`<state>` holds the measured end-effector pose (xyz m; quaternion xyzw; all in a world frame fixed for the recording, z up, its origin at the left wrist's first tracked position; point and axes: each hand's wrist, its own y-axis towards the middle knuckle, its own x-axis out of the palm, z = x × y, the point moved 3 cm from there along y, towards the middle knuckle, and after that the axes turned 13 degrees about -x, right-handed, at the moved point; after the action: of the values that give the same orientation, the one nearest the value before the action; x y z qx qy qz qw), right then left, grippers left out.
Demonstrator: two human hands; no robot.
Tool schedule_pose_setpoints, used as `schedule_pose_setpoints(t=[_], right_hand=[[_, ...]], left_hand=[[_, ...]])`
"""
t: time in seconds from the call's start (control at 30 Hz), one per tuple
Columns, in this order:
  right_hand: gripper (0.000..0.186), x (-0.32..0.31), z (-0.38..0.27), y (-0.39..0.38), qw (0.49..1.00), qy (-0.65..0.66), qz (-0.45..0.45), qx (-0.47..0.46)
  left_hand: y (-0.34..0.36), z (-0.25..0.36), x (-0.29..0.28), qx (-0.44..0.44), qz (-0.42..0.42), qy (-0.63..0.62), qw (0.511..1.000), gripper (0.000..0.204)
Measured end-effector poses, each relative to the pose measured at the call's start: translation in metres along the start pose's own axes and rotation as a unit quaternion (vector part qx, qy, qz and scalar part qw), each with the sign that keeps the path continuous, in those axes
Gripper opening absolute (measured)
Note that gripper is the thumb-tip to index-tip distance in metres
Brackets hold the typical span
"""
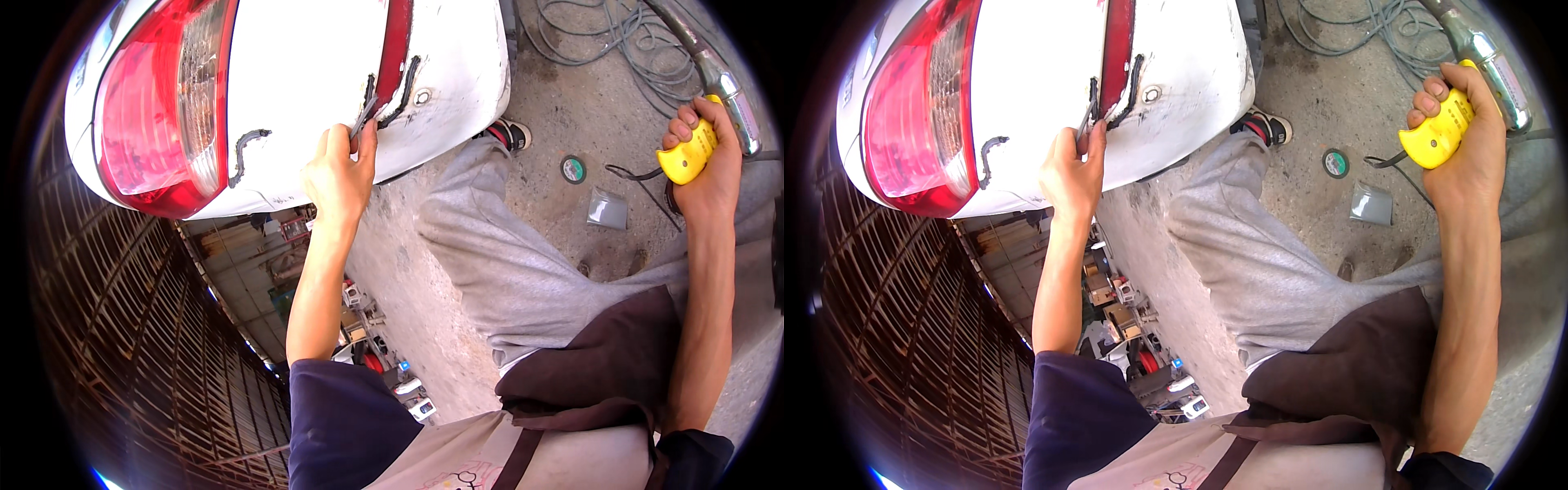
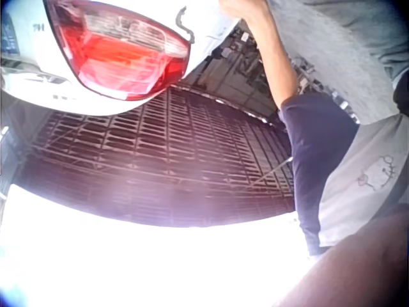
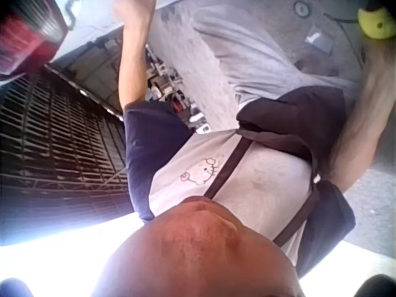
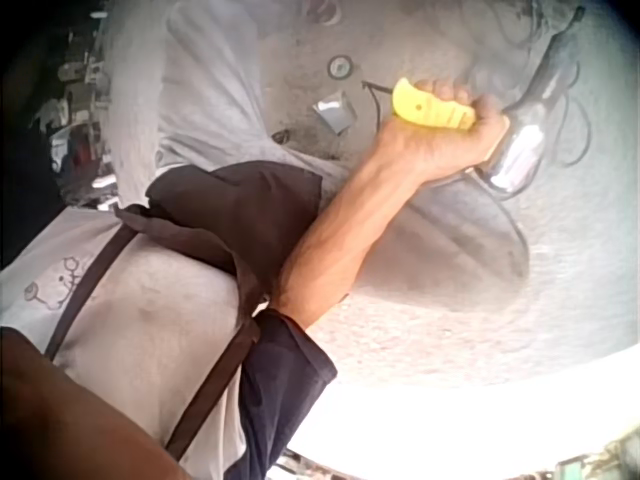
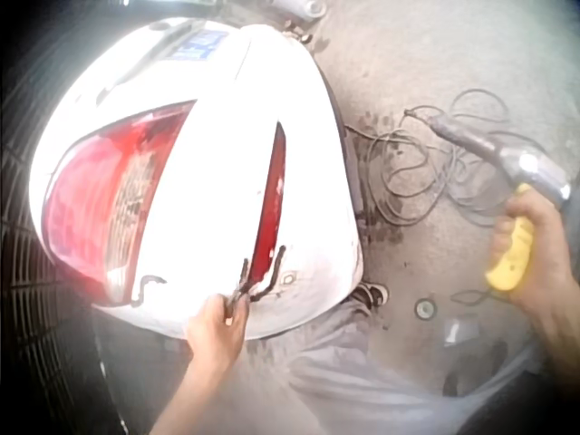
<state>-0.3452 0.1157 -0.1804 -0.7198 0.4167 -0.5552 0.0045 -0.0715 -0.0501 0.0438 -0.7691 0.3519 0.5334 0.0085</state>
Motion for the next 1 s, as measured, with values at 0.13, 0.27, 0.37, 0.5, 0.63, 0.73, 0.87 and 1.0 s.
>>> schedule_pose_setpoints(t=[0.13, 0.27, 0.37, 0.5, 0.63, 0.73, 0.87, 1.0], right_hand=[[0.011, 0.003, -0.002, 0.003, 1.0, -0.005, -0.003, 0.003], [0.01, 0.005, -0.003, 0.003, 1.0, -0.011, 0.009, 0.002], [0.009, 0.005, -0.003, 0.002, 0.999, 0.016, 0.025, 0.012], [0.009, 0.012, 0.002, -0.007, 0.998, 0.044, 0.039, 0.033], [0.011, 0.005, -0.001, -0.007, 0.998, -0.025, 0.061, 0.013], [0.012, -0.005, 0.002, -0.002, 0.995, -0.07, 0.068, 0.008], [0.012, -0.012, 0.008, 0.002, 0.99, -0.121, 0.073, 0.003], [0.011, -0.008, 0.01, -0.002, 0.99, -0.125, 0.065, 0.006]], left_hand=[[0.002, 0.004, 0.003, 0.015, 0.019, -0.015, 1.0, 0.041], [0.002, -0.003, 0.002, -0.059, -0.082, -0.111, 0.989, 0.043], [-0.022, -0.006, -0.02, -0.02, -0.072, -0.213, 0.974, 0.044], [-0.107, -0.055, 0.011, -0.222, -0.041, -0.214, 0.95, 0.028], [-0.208, -0.057, 0.07, -0.486, -0.102, -0.377, 0.782, 0.013], [-0.251, -0.015, 0.083, -0.483, -0.097, -0.427, 0.758, 0.017], [-0.25, 0.007, 0.074, -0.545, -0.047, -0.502, 0.669, 0.018], [-0.231, 0.013, 0.063, -0.52, -0.016, -0.568, 0.638, 0.016]])
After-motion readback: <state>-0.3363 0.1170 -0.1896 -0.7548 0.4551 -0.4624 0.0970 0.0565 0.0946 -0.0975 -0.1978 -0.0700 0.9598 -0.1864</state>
